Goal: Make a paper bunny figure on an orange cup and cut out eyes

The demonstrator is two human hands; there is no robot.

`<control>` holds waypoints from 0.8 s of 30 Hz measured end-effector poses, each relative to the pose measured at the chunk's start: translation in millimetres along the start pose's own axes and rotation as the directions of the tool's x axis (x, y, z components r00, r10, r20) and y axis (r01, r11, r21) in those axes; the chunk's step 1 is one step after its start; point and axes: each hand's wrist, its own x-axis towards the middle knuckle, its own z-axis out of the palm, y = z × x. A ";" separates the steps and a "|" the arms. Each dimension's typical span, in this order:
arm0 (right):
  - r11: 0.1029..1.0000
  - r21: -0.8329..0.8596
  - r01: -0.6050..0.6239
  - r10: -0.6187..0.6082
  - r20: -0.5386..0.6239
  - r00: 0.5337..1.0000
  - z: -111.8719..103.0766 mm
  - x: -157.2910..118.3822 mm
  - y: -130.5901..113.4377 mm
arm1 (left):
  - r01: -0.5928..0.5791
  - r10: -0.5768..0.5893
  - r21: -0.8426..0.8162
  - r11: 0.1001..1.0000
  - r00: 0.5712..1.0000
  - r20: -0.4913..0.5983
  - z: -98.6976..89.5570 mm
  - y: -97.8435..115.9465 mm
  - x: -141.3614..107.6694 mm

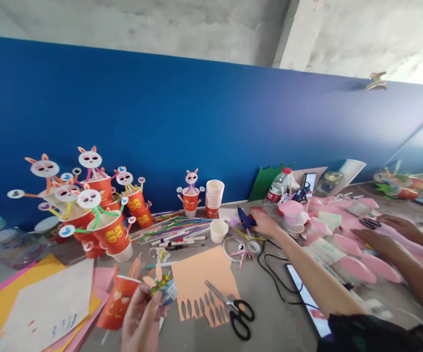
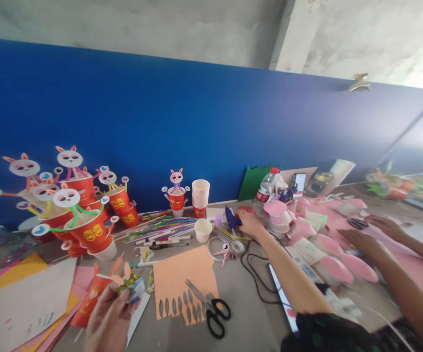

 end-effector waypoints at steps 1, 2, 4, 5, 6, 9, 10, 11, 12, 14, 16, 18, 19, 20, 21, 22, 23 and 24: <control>1.000 -0.019 0.022 -0.021 0.046 0.999 -1.9 2.2 0.2 | -0.006 0.006 0.016 1.000 1.000 0.020 0.6 -1.1 -0.2; 0.998 -0.042 0.043 -0.038 0.108 0.993 -3.7 4.4 0.7 | -0.014 0.013 0.032 0.999 0.999 0.043 1.3 -1.9 -0.9; 0.993 -0.086 0.080 -0.060 0.213 0.975 -6.2 8.0 1.9 | -0.031 0.025 0.064 0.997 0.996 0.090 2.8 -2.7 -3.4; 0.990 -0.107 0.092 -0.063 0.249 0.966 -6.5 9.5 2.7 | -0.039 0.030 0.078 0.996 0.993 0.110 3.6 -2.7 -5.0; 0.986 -0.130 0.100 -0.060 0.282 0.957 -5.9 10.6 3.3 | -0.044 0.032 0.090 0.995 0.991 0.128 4.4 -2.5 -6.6; 0.971 -0.217 0.103 -0.022 0.345 0.938 -1.5 9.5 4.2 | -0.056 0.036 0.107 0.993 0.983 0.180 6.4 -0.7 -9.5; 0.963 -0.250 0.100 -0.006 0.351 0.936 -0.3 7.0 4.0 | -0.062 0.040 0.110 0.992 0.980 0.195 6.7 0.0 -9.8; 0.954 -0.285 0.096 0.010 0.349 0.937 0.1 3.0 3.4 | -0.069 0.045 0.113 0.991 0.977 0.206 6.8 0.8 -9.6; 0.943 -0.320 0.090 0.027 0.344 0.939 -0.9 -2.4 2.3 | -0.079 0.053 0.116 0.990 0.975 0.215 6.7 1.4 -9.3; 0.917 -0.393 0.067 0.067 0.318 0.946 -7.8 -17.2 -3.0 | -0.100 0.070 0.122 0.988 0.972 0.225 5.6 2.0 -8.4; 0.887 -0.461 0.029 0.116 0.283 0.952 -21.2 -35.9 -16.3 | -0.107 0.074 0.133 0.985 0.970 0.230 4.1 1.7 -7.7; 0.852 -0.522 -0.042 0.166 0.193 0.967 -38.3 -56.0 -41.9 | -0.098 0.062 0.150 0.984 0.971 0.230 2.9 0.5 -7.5; 0.871 -0.483 -0.090 0.168 0.121 0.978 -46.7 -65.7 -59.6 | -0.091 0.052 0.159 0.983 0.972 0.230 2.8 -0.1 -7.6; 0.923 -0.366 -0.115 0.151 0.073 0.986 -54.1 -74.6 -80.1 | -0.085 0.044 0.169 0.982 0.971 0.233 3.1 -0.5 -7.9; 0.983 -0.167 -0.079 0.097 0.099 0.990 -60.0 -82.4 -102.5 | -0.081 0.037 0.178 0.981 0.971 0.238 3.7 -0.8 -8.3; 0.997 0.076 -0.023 0.009 0.177 0.984 -64.0 -88.6 -125.7 | -0.080 0.032 0.189 0.979 0.969 0.245 4.6 -0.8 -8.9; 0.957 0.290 -0.004 -0.073 0.253 0.965 -66.0 -93.2 -148.5 | -0.082 0.029 0.199 0.976 0.967 0.253 5.7 -0.6 -9.7; 0.903 0.431 -0.002 -0.146 0.310 0.940 -65.7 -96.2 -169.7 | -0.087 0.030 0.208 0.974 0.965 0.262 6.8 -0.2 -10.8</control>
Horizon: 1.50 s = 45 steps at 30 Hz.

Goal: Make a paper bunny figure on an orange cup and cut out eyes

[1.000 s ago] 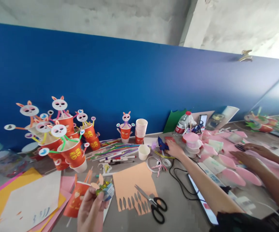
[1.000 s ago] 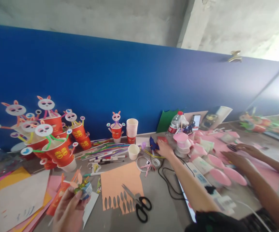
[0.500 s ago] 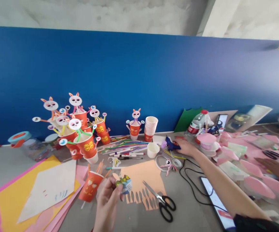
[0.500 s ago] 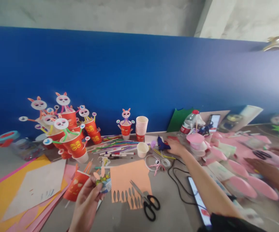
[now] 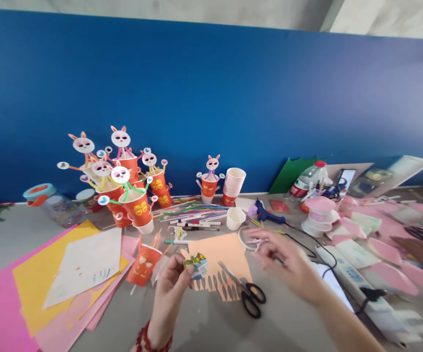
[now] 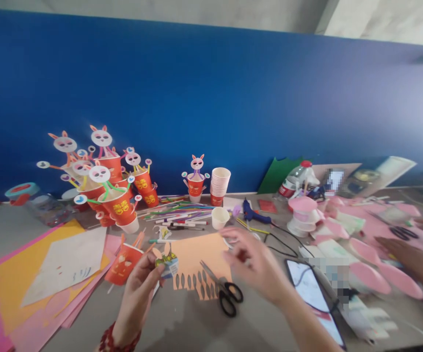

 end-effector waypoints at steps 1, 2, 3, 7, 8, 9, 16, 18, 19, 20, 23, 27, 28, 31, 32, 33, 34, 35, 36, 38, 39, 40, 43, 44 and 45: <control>0.997 0.079 0.026 -0.033 0.089 0.995 10.0 2.0 -16.1 | -0.003 0.003 0.009 1.000 1.000 0.004 1.1 0.9 -0.9; 0.992 0.121 0.038 -0.054 0.132 0.990 20.0 5.3 -28.8 | -0.006 0.006 0.018 1.000 1.000 0.004 2.1 1.7 -2.0; 0.987 0.158 0.032 -0.058 0.167 0.984 29.5 9.4 -38.1 | -0.009 0.009 0.026 1.000 1.000 0.002 2.6 2.4 -3.2; 0.953 0.301 0.036 -0.110 0.233 0.966 58.3 24.6 -49.3 | -0.018 0.018 0.058 0.998 1.000 0.007 0.1 3.0 -7.7; 0.946 0.323 0.030 -0.112 0.239 0.965 61.5 26.8 -47.5 | -0.023 0.023 0.063 0.998 1.000 0.003 -1.7 2.6 -8.1; 0.940 0.340 0.020 -0.109 0.246 0.963 62.1 28.1 -44.2 | -0.030 0.030 0.068 0.997 1.000 -0.007 -4.0 2.1 -8.2; 0.954 0.293 -0.061 0.105 -0.136 0.985 -9.8 19.5 31.3 | -0.039 0.045 0.035 0.999 0.979 -0.197 -33.2 8.2 -0.8; 0.987 0.010 -0.161 0.154 -0.367 0.917 -37.2 10.4 63.6 | -0.019 0.023 0.019 1.000 0.972 -0.235 -43.4 14.1 1.6; 0.952 -0.186 -0.242 0.141 -0.434 0.890 -47.3 4.6 78.4 | -0.016 0.019 0.011 1.000 0.967 -0.255 -47.8 17.4 2.4; 0.879 -0.362 -0.312 0.112 -0.478 0.871 -54.3 -1.6 91.3 | -0.026 0.027 0.008 1.000 0.962 -0.272 -51.6 20.7 2.9; 0.740 -0.551 -0.385 0.112 -0.464 0.879 -56.2 -20.6 113.3 | -0.069 0.071 0.017 0.997 0.949 -0.309 -58.4 28.1 2.5; 0.784 -0.573 -0.239 0.147 -0.203 0.968 -32.4 -37.2 102.8 | -0.076 0.101 0.094 0.993 0.951 -0.292 -59.8 26.3 1.9; 0.802 -0.570 -0.179 0.115 -0.147 0.982 -25.4 -38.8 95.7 | -0.066 0.098 0.120 0.991 0.956 -0.277 -59.1 24.3 2.2; 0.870 -0.489 -0.056 0.023 -0.072 0.997 -6.7 -38.8 73.1 | -0.043 0.088 0.195 0.980 0.970 -0.229 -53.2 19.2 2.5; 0.886 -0.455 -0.085 0.055 -0.078 0.995 -1.6 -37.6 66.4 | -0.042 0.088 0.212 0.976 0.974 -0.210 -50.0 18.3 2.2; 0.888 -0.438 -0.138 0.102 -0.105 0.989 3.2 -36.1 60.3 | -0.046 0.090 0.225 0.973 0.978 -0.189 -46.5 17.8 1.7; 0.879 -0.443 -0.177 0.118 -0.158 0.980 8.2 -34.4 54.9 | -0.053 0.093 0.230 0.972 0.981 -0.168 -42.8 17.6 1.0; 0.877 -0.447 -0.176 0.099 -0.190 0.977 13.6 -32.5 49.7 | -0.057 0.091 0.227 0.972 0.986 -0.143 -39.2 17.4 0.2; 0.886 -0.441 -0.144 0.054 -0.210 0.976 20.0 -30.7 44.7 | -0.055 0.082 0.219 0.974 0.990 -0.117 -35.9 17.1 -0.6; 0.942 -0.335 -0.008 -0.058 -0.185 0.981 36.9 -27.8 33.6 | -0.047 0.062 0.177 0.983 0.994 -0.085 -30.6 15.5 -2.1; 0.975 -0.221 0.033 -0.074 -0.180 0.981 47.5 -26.9 27.1 | -0.041 0.053 0.150 0.988 0.996 -0.074 -28.7 14.4 -2.8; 0.997 -0.071 0.021 -0.033 -0.176 0.984 59.1 -26.3 19.9 | -0.037 0.045 0.126 0.991 0.997 -0.061 -27.1 13.3 -3.7; 0.951 0.296 -0.085 0.127 -0.127 0.984 94.9 -23.9 -3.6 | -0.042 0.045 0.099 0.994 0.999 -0.024 -22.8 11.3 -6.9; 0.920 0.383 -0.078 0.128 -0.107 0.986 105.5 -22.2 -11.0 | -0.046 0.048 0.103 0.994 0.999 -0.013 -21.2 11.5 -8.2; 0.880 0.466 -0.088 0.137 -0.071 0.988 114.9 -20.2 -17.6 | -0.049 0.050 0.107 0.993 0.999 -0.003 -19.7 11.9 -9.4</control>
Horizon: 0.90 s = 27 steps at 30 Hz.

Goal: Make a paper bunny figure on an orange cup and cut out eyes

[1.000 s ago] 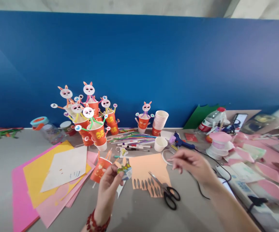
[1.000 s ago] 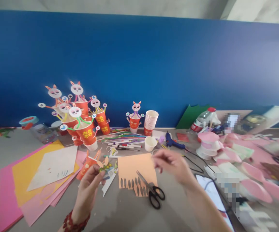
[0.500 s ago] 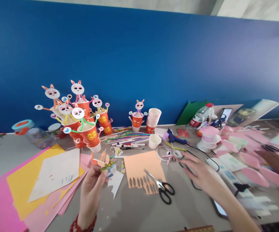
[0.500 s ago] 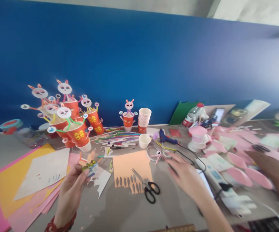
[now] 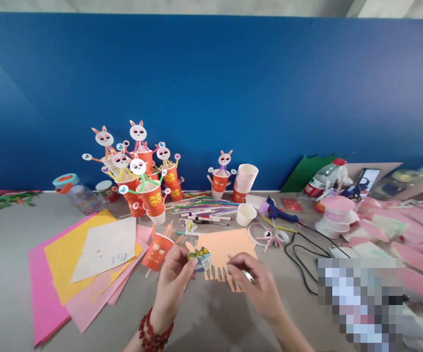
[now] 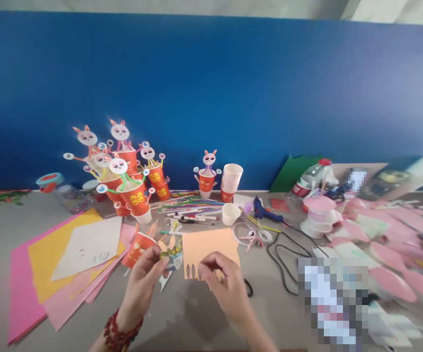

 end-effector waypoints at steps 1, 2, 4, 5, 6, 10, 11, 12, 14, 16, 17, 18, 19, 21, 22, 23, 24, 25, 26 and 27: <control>0.995 0.094 -0.014 0.012 0.024 1.000 10.1 1.0 -1.4 | -0.001 0.001 0.002 1.000 1.000 0.008 1.4 0.7 -1.1; 0.981 0.188 -0.038 0.029 0.051 0.998 18.6 2.2 -2.5 | 0.002 -0.002 0.002 1.000 1.000 0.016 2.7 1.5 -2.1; 0.936 0.340 -0.096 0.069 0.091 0.993 31.5 4.5 -3.6 | 0.007 -0.007 0.001 1.000 1.000 0.029 4.7 2.3 -3.8; 0.910 0.396 -0.121 0.089 0.098 0.991 36.1 5.3 -3.7 | 0.007 -0.007 0.003 1.000 0.999 0.032 5.2 2.4 -4.5; 0.889 0.438 -0.138 0.107 0.095 0.990 39.8 5.6 -3.7 | 0.005 -0.006 0.007 1.000 0.999 0.036 5.6 2.2 -5.1; 0.845 0.501 -0.186 0.177 0.066 0.982 47.0 3.4 -4.5 | 0.014 -0.015 0.010 1.000 0.998 0.055 7.3 1.7 -7.3; 0.841 0.503 -0.197 0.191 0.063 0.979 47.4 2.4 -5.1 | 0.020 -0.020 0.008 1.000 0.998 0.058 8.2 2.0 -7.8; 0.838 0.506 -0.205 0.203 0.060 0.977 47.5 1.3 -5.8 | 0.023 -0.024 0.007 1.000 0.998 0.058 9.4 2.5 -8.2; 0.832 0.517 -0.200 0.207 0.044 0.977 47.3 -0.8 -7.0 | 0.025 -0.025 0.005 1.000 0.998 0.053 12.6 3.9 -8.8; 0.824 0.536 -0.185 0.203 0.026 0.979 47.0 -2.4 -7.6 | 0.026 -0.025 -0.007 1.000 0.999 0.042 16.2 5.3 -9.2; 0.818 0.546 -0.180 0.202 0.019 0.979 46.8 -3.0 -7.8 | 0.027 -0.027 -0.017 0.999 0.999 0.035 17.9 5.7 -9.4; 0.813 0.555 -0.178 0.206 0.012 0.978 46.6 -3.4 -7.9 | 0.027 -0.026 -0.032 0.999 0.999 0.028 19.2 5.7 -9.5; 0.808 0.561 -0.179 0.213 0.005 0.977 46.4 -3.6 -7.8 | 0.024 -0.023 -0.048 0.999 1.000 0.021 20.1 5.3 -9.6; 0.805 0.566 -0.180 0.223 -0.006 0.975 45.8 -3.5 -7.4 | 0.017 -0.016 -0.073 0.997 1.000 0.013 21.0 3.4 -9.9; 0.804 0.567 -0.179 0.223 -0.009 0.975 45.5 -3.3 -6.9 | 0.015 -0.015 -0.083 0.996 1.000 0.010 21.2 2.0 -10.1; 0.804 0.569 -0.174 0.221 -0.013 0.975 45.3 -3.1 -6.2 | 0.017 -0.016 -0.093 0.995 1.000 0.006 21.3 0.4 -10.4; 0.803 0.572 -0.167 0.216 -0.018 0.976 45.1 -3.0 -5.4 | 0.024 -0.024 -0.105 0.994 1.000 0.000 21.5 -1.2 -10.7; 0.803 0.574 -0.159 0.210 -0.024 0.977 44.9 -2.9 -4.5 | 0.037 -0.038 -0.120 0.992 0.999 -0.006 21.9 -2.7 -11.0; 0.804 0.576 -0.150 0.205 -0.031 0.978 44.8 -3.1 -3.6 | 0.052 -0.055 -0.141 0.989 0.998 -0.012 22.5 -4.0 -11.2; 0.806 0.574 -0.140 0.197 -0.038 0.980 44.6 -3.6 -2.7 | 0.070 -0.074 -0.167 0.983 0.997 -0.014 23.4 -5.1 -11.3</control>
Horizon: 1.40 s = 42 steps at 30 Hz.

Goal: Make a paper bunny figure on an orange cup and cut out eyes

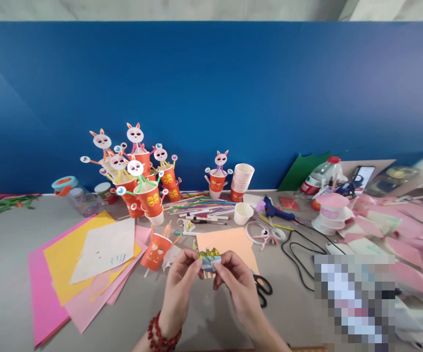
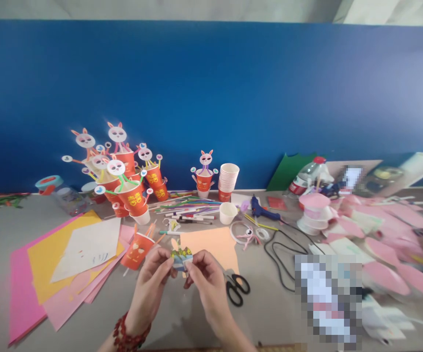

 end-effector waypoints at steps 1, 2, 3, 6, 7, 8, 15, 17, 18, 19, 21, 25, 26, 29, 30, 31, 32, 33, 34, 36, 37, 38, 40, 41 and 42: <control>1.000 -0.004 0.013 -0.013 -0.001 1.000 -0.8 -0.5 0.7 | 0.021 -0.021 -0.029 0.999 1.000 -0.002 0.9 -0.9 0.2; 1.000 -0.009 0.029 -0.029 0.000 1.000 -1.8 -1.2 1.3 | 0.043 -0.043 -0.063 0.997 0.999 0.003 2.0 -1.4 0.7; 0.999 -0.012 0.050 -0.050 0.008 0.999 -2.8 -1.9 1.8 | 0.064 -0.063 -0.100 0.993 0.998 0.014 3.1 -1.6 1.5; 0.991 0.007 0.135 -0.135 0.056 0.989 -6.5 -2.1 2.0 | 0.145 -0.124 -0.238 0.960 0.987 0.100 6.8 -0.6 5.3; 0.988 0.007 0.156 -0.156 0.064 0.986 -7.5 -1.0 1.4 | 0.191 -0.154 -0.297 0.936 0.977 0.145 7.9 -0.2 6.4; 0.985 -0.001 0.171 -0.170 0.065 0.983 -8.3 0.7 0.3 | 0.251 -0.190 -0.359 0.899 0.962 0.197 9.0 0.0 7.1; 0.995 -0.041 0.089 -0.081 0.158 0.984 -4.1 12.1 -12.0 | 0.587 -0.417 -0.683 0.434 0.803 0.426 12.8 -8.6 -0.1; 0.999 -0.033 0.038 -0.032 0.150 0.988 -2.6 12.2 -12.9 | 0.593 -0.430 -0.729 0.342 0.788 0.440 13.4 -11.1 -2.0; 0.999 -0.030 0.025 -0.020 0.146 0.989 -2.2 12.0 -12.8 | 0.594 -0.434 -0.744 0.307 0.783 0.446 13.8 -11.7 -2.5; 0.999 -0.028 0.018 -0.014 0.147 0.989 -1.9 11.8 -12.6 | 0.592 -0.439 -0.756 0.278 0.779 0.449 14.3 -12.1 -2.7; 0.999 -0.037 0.024 -0.018 0.152 0.988 -1.6 11.5 -12.1 | 0.579 -0.449 -0.780 0.237 0.777 0.441 15.7 -12.5 -3.0; 0.999 -0.045 0.025 -0.018 0.148 0.989 1.1 10.9 -11.0 | 0.544 -0.477 -0.810 0.219 0.784 0.397 18.0 -15.4 -4.4; 0.999 -0.034 0.013 -0.007 0.151 0.988 2.3 10.7 -10.7 | 0.537 -0.484 -0.814 0.222 0.785 0.386 18.3 -16.8 -4.8; 0.998 0.021 -0.055 0.051 0.150 0.987 5.3 10.7 -10.2 | 0.545 -0.490 -0.803 0.241 0.783 0.384 18.0 -21.5 -4.6; 0.996 0.041 -0.082 0.075 0.144 0.987 5.4 11.3 -10.3 | 0.556 -0.486 -0.789 0.259 0.781 0.391 17.2 -23.0 -3.8; 0.993 0.056 -0.105 0.097 0.137 0.986 4.8 12.5 -10.5 | 0.569 -0.482 -0.770 0.290 0.781 0.396 16.0 -24.3 -2.6; 0.991 0.062 -0.123 0.113 0.136 0.984 3.3 14.4 -11.0 | 0.584 -0.480 -0.740 0.335 0.781 0.399 14.0 -25.3 -1.1; 0.991 0.053 -0.126 0.118 0.139 0.983 0.8 16.9 -11.5 | 0.590 -0.478 -0.704 0.396 0.787 0.392 11.5 -25.9 0.9; 0.994 0.029 -0.110 0.105 0.138 0.985 -2.4 20.0 -12.2 | 0.586 -0.471 -0.664 0.465 0.799 0.374 8.4 -26.0 3.3; 0.998 -0.058 -0.033 0.040 0.123 0.992 -10.6 27.0 -13.3 | 0.531 -0.433 -0.585 0.612 0.845 0.314 1.1 -24.2 8.9; 0.994 -0.108 0.010 0.002 0.110 0.994 -14.8 30.4 -13.7 | 0.486 -0.398 -0.558 0.672 0.873 0.281 -2.6 -22.4 11.8; 0.987 -0.154 0.045 -0.030 0.100 0.995 -18.7 33.4 -13.8 | 0.446 -0.362 -0.538 0.715 0.895 0.261 -5.9 -19.9 14.6; 0.971 -0.224 0.082 -0.062 0.094 0.994 -24.5 37.9 -13.5 | 0.396 -0.304 -0.477 0.785 0.916 0.260 -10.6 -14.3 19.1; 0.965 -0.248 0.088 -0.063 0.103 0.993 -26.2 39.2 -12.9 | 0.361 -0.270 -0.439 0.822 0.928 0.257 -11.9 -11.7 20.5; 0.958 -0.270 0.095 -0.065 0.117 0.991 -27.2 40.0 -12.0 | 0.332 -0.244 -0.389 0.859 0.934 0.259 -12.5 -9.5 21.3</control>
